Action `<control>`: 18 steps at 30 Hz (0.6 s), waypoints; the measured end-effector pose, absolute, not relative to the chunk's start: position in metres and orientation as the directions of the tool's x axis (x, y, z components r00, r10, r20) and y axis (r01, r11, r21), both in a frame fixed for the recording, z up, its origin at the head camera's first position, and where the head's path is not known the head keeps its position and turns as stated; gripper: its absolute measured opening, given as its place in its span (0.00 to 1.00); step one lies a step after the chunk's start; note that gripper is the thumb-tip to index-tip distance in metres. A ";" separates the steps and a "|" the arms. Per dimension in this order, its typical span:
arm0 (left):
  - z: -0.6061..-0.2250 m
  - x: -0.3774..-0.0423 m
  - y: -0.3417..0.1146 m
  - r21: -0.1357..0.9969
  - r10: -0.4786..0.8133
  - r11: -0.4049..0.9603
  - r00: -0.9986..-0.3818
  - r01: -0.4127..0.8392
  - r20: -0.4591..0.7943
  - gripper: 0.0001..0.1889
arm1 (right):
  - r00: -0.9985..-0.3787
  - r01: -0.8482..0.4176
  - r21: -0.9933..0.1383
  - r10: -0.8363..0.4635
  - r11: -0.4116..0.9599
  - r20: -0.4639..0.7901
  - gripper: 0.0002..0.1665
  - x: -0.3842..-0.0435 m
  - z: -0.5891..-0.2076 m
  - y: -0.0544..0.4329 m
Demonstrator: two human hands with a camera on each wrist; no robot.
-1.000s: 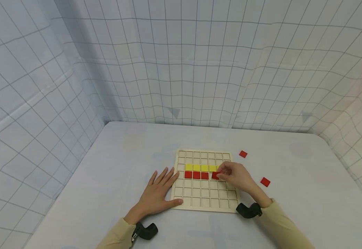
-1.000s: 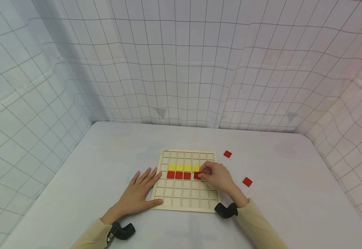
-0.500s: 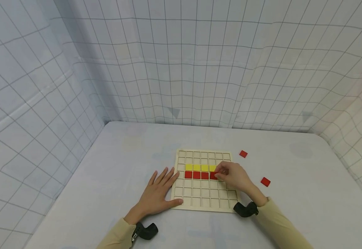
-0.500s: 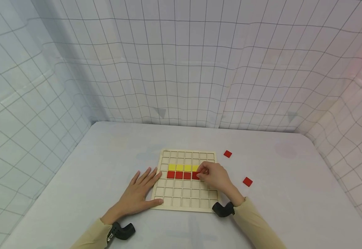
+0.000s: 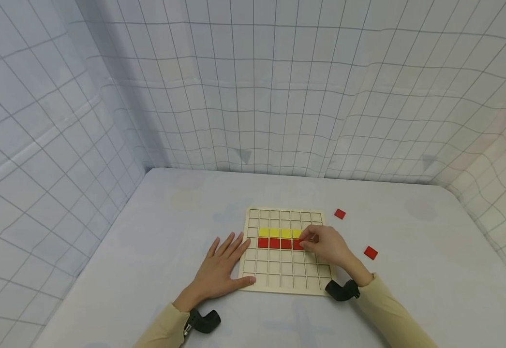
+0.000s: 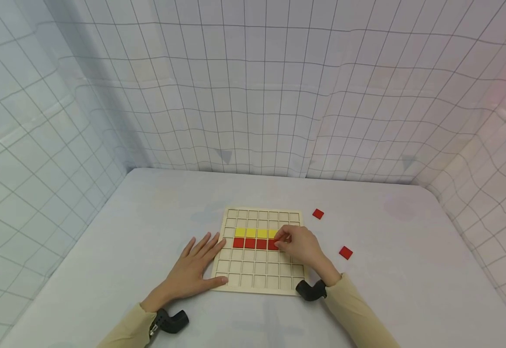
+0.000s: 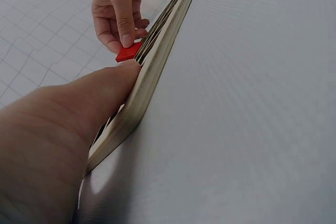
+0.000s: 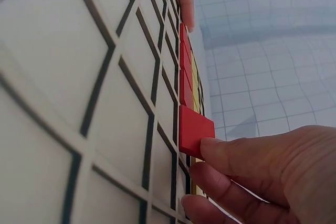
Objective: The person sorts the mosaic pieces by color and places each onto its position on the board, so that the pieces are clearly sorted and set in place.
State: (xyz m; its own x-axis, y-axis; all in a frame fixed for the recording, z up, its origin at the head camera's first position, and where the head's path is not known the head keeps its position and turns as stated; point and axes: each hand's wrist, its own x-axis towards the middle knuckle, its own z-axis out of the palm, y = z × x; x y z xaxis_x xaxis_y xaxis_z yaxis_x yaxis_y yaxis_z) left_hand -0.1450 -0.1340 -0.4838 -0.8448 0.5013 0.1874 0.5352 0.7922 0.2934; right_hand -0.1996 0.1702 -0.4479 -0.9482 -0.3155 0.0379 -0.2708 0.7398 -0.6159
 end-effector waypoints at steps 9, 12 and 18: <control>-0.485 -0.146 -0.134 0.290 0.497 0.802 -0.852 0.523 0.165 0.48 | -0.945 -0.292 -0.608 -0.321 0.738 0.063 0.04 -0.199 -0.443 0.170; -0.484 -0.145 -0.134 0.289 0.498 0.801 -0.852 0.524 0.164 0.48 | -0.944 -0.295 -0.602 -0.323 0.742 0.064 0.05 -0.198 -0.441 0.169; -0.484 -0.144 -0.133 0.296 0.500 0.791 -0.845 0.535 0.190 0.48 | -0.945 -0.300 -0.589 -0.319 0.751 0.075 0.03 -0.197 -0.441 0.169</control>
